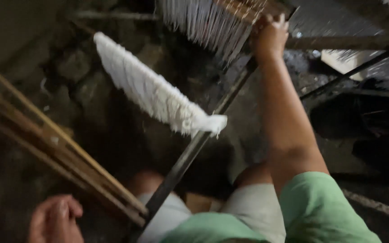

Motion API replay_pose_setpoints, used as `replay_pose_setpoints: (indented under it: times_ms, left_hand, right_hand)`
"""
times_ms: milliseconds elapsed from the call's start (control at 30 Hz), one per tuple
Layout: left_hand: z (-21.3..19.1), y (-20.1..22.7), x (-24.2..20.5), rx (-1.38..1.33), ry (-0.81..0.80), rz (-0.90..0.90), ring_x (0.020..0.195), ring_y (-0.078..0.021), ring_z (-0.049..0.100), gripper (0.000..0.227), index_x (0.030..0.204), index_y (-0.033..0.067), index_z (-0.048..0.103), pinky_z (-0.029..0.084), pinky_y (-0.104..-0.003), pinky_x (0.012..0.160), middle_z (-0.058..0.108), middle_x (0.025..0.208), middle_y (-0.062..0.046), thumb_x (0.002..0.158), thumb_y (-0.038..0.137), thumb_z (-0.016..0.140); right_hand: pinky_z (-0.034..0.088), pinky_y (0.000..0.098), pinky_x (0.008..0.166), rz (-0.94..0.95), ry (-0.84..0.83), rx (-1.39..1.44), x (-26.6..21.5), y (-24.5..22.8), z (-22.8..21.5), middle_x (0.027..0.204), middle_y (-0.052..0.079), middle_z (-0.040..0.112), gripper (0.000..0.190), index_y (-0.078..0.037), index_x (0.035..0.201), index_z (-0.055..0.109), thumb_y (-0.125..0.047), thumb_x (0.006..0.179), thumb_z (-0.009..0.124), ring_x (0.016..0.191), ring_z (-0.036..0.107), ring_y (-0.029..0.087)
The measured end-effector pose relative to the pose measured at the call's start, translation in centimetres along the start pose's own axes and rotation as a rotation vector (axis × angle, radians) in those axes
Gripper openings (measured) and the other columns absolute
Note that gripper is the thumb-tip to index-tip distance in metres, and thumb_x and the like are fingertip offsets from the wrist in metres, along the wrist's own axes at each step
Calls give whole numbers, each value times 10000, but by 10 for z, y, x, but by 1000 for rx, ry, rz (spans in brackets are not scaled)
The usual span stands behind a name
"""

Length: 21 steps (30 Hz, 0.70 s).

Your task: The person ties white yarn strands onto thin wooden rods using a simple knotting method. They repeatedly pick up a rod, tie a bundle of yarn, and place the rod back on a metal rack. The process is repeated for multiple rods.

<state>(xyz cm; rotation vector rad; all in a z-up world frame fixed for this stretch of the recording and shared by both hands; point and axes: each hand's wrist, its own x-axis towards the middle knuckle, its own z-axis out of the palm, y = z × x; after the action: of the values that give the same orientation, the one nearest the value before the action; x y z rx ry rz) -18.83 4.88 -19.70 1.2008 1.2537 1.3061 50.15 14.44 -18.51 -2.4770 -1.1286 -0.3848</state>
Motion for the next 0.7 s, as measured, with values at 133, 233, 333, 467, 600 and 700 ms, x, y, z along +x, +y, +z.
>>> replay_pose_setpoints:
  times_ms: [133, 233, 333, 467, 600, 700]
  left_hand:
    - [34, 52, -12, 97, 58, -10, 732, -116, 529, 148, 1145, 11, 610, 362, -191, 675, 564, 821, -97, 1144, 149, 557]
    - [41, 69, -13, 104, -4, 48, 780, -129, 534, 119, 1128, -1, 599, 424, -218, 772, 562, 836, -95, 1127, 102, 540]
    - [48, 92, -20, 114, -75, 71, 825, -137, 536, 102, 1100, 11, 586, 451, -263, 841, 556, 861, -81, 1133, 66, 508]
    - [51, 117, -31, 33, -186, 135, 844, -160, 571, 107, 1112, -11, 580, 501, -263, 816, 590, 911, -103, 1121, 17, 477]
    - [68, 122, -49, 37, -145, 160, 821, -135, 631, 120, 1081, 4, 625, 558, -226, 773, 648, 1030, -104, 1075, 97, 549]
    - [99, 116, -67, -495, -191, -120, 769, -152, 670, 68, 1033, 43, 645, 587, -244, 692, 691, 890, -102, 972, 66, 667]
  right_hand:
    - [496, 422, 704, -264, -102, 440, -100, -50, -95, 955, 89, 596, 93, -115, 966, 666, -71, 966, 584, 871, 588, 267]
    - [488, 434, 861, -430, -388, 532, -167, -89, -161, 1075, 117, 614, 208, -99, 1127, 678, -218, 963, 630, 995, 611, 286]
    - [435, 507, 1026, -543, -420, 386, -204, -90, -166, 1222, 210, 587, 590, -15, 1277, 691, -474, 909, 737, 1185, 557, 394]
    - [501, 557, 923, -646, -341, 405, -216, -89, -157, 1130, 212, 609, 315, 0, 1011, 744, -311, 1004, 698, 1114, 571, 396]
    - [513, 399, 795, -641, -264, 496, -204, -72, -115, 1057, 151, 602, 187, -49, 1115, 776, -115, 953, 709, 894, 642, 322]
    - [442, 470, 773, -724, -202, 549, -196, -62, -95, 861, 154, 553, 224, -3, 868, 566, -114, 1049, 639, 894, 537, 350]
